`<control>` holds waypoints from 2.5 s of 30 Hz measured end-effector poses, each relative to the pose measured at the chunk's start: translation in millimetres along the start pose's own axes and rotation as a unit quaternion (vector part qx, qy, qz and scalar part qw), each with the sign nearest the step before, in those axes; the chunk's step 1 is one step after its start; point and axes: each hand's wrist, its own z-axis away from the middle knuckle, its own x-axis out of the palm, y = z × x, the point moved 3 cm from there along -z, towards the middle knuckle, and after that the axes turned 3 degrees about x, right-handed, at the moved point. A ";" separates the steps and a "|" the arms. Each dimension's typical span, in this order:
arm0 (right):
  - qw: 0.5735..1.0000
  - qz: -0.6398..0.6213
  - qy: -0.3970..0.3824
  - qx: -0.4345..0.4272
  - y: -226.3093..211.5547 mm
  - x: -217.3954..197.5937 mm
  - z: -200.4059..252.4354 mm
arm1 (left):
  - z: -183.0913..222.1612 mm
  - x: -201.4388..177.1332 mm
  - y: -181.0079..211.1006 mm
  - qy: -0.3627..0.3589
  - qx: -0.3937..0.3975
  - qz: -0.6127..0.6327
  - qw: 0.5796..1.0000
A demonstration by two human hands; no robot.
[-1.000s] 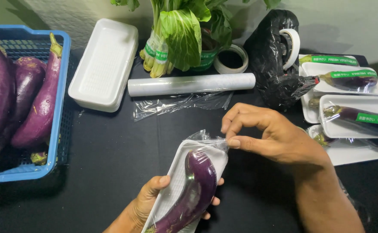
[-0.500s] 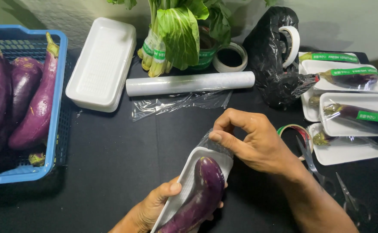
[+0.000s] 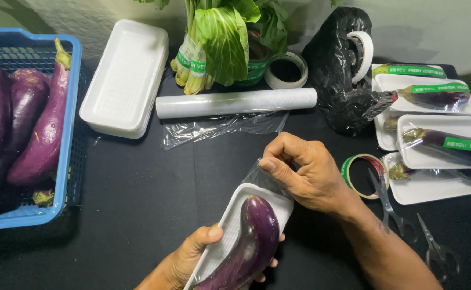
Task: Packaging an eggplant by placing it in a foam tray, wrapping it with plastic film, and applying a green label tape.
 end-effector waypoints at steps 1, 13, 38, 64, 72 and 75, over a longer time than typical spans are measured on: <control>1.000 0.000 0.000 0.000 -0.8 -0.2 -0.3 | 1.1 5.5 0.7 0.000 0.000 0.000 1.000; 0.947 -0.250 -0.153 0.128 3.3 15.7 -2.7 | 13.7 68.0 9.2 0.076 -0.040 -0.137 0.987; 0.818 -0.431 -0.349 0.150 -0.7 67.1 9.6 | 6.4 26.9 16.3 -0.002 0.019 -0.207 0.978; 0.931 -0.251 -0.199 0.174 0.0 54.0 4.9 | 10.1 -11.2 27.4 -0.023 0.057 0.013 0.998; 0.946 -0.096 -0.127 0.281 -3.7 58.8 -1.8 | 8.2 -14.9 30.6 0.031 0.072 0.012 0.997; 0.964 -0.062 -0.092 0.240 -4.8 55.3 -1.5 | 8.3 -12.1 30.8 0.031 0.067 0.018 0.997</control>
